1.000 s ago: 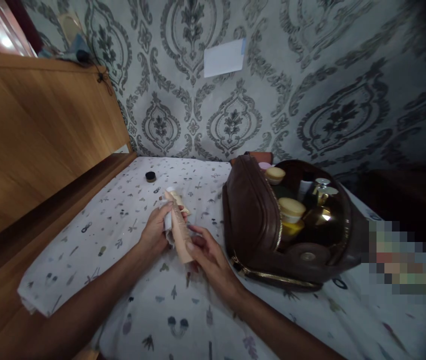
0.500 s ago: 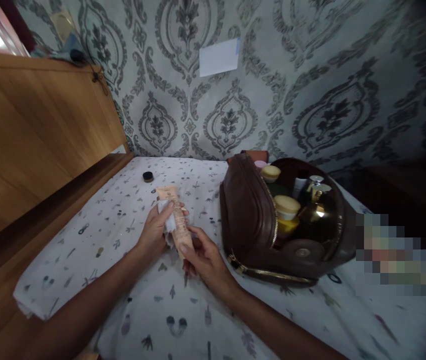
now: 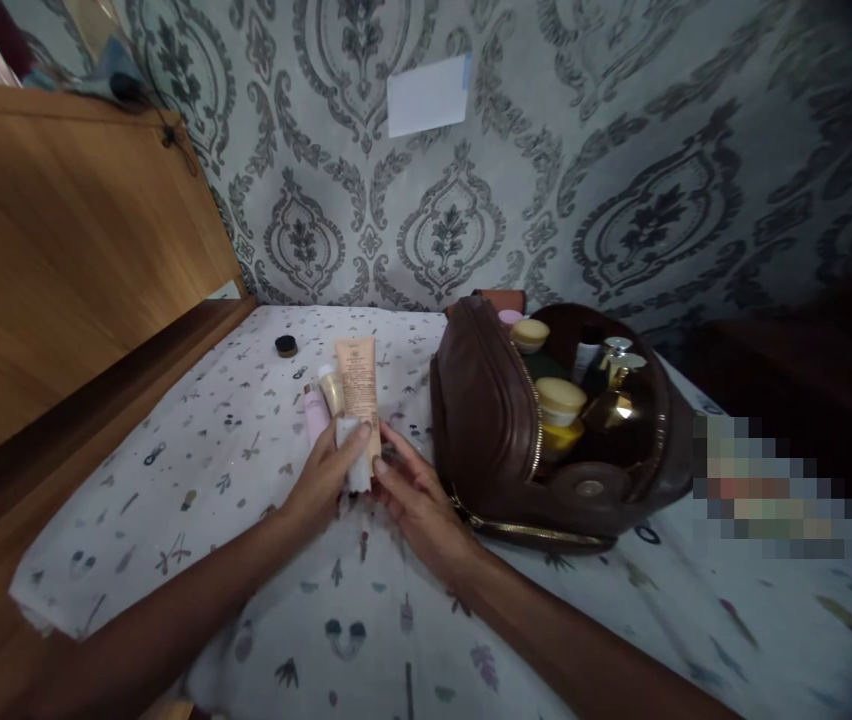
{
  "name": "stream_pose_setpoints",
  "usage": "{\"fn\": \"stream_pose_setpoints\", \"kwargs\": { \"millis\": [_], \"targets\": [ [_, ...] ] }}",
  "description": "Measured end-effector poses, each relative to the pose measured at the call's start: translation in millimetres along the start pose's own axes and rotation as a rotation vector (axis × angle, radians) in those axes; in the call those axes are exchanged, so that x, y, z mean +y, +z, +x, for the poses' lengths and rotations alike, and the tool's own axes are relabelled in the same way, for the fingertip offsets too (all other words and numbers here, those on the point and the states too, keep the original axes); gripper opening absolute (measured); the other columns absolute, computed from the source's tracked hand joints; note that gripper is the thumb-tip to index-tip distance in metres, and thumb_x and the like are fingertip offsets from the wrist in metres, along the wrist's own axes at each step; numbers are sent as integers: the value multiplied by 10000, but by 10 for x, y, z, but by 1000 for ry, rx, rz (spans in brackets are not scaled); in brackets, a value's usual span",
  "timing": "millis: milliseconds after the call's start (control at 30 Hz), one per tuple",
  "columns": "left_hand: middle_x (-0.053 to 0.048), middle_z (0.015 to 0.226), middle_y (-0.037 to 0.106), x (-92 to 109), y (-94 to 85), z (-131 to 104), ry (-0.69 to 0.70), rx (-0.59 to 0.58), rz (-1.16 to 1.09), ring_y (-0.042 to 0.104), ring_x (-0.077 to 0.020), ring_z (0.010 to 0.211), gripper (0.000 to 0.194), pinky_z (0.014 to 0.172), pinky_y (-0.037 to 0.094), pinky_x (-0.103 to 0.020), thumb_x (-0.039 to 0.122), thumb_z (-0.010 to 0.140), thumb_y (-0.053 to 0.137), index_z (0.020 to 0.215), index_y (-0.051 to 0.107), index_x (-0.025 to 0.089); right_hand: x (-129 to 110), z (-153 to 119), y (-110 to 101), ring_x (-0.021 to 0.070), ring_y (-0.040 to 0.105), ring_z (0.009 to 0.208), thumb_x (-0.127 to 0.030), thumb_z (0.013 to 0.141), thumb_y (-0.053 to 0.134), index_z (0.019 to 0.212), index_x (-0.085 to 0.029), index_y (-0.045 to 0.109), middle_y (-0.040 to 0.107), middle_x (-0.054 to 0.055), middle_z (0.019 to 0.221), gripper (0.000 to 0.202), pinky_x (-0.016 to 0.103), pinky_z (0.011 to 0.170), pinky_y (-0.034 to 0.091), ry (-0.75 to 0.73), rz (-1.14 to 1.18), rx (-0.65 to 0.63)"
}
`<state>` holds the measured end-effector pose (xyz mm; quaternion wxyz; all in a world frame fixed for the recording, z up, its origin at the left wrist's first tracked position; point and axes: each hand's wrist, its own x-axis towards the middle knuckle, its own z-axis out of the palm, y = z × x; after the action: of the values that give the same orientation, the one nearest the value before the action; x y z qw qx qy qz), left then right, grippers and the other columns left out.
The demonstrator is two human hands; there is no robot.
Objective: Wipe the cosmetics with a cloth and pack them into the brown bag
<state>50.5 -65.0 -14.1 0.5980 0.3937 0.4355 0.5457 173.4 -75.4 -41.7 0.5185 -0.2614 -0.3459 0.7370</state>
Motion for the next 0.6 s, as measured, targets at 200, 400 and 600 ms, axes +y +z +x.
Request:
{"fn": "stream_pose_setpoints", "kwargs": {
  "millis": [200, 400, 600],
  "targets": [
    [6, 812, 676, -99, -5, -32, 39, -52, 15, 629, -117, 622, 389, 582, 535, -231, 426, 786, 738, 1098, 631, 220, -21, 9, -2, 136, 562, 792, -362, 790, 753, 1322, -334, 587, 669, 11, 1013, 557, 242, 677, 483, -82, -104, 14],
    [-16, 752, 680, 138, -6, 39, 46, 133, -34, 639, -143, 611, 455, 552, 521, -244, 474, 704, 785, 992, 615, 166, 23, 2, 7, 126, 570, 754, -314, 816, 703, 1393, -272, 520, 647, 44, 1141, 607, 229, 623, 474, -123, -368, -63],
    [-33, 723, 706, 373, -137, 212, 75, 357, -186, 655, -140, 617, 391, 628, 555, -254, 385, 649, 822, 896, 636, 145, 117, -39, 1, 208, 591, 999, -238, 773, 688, 1337, -270, 578, 609, 68, 1229, 575, 331, 852, 514, -249, -688, -60]
  ]
}}
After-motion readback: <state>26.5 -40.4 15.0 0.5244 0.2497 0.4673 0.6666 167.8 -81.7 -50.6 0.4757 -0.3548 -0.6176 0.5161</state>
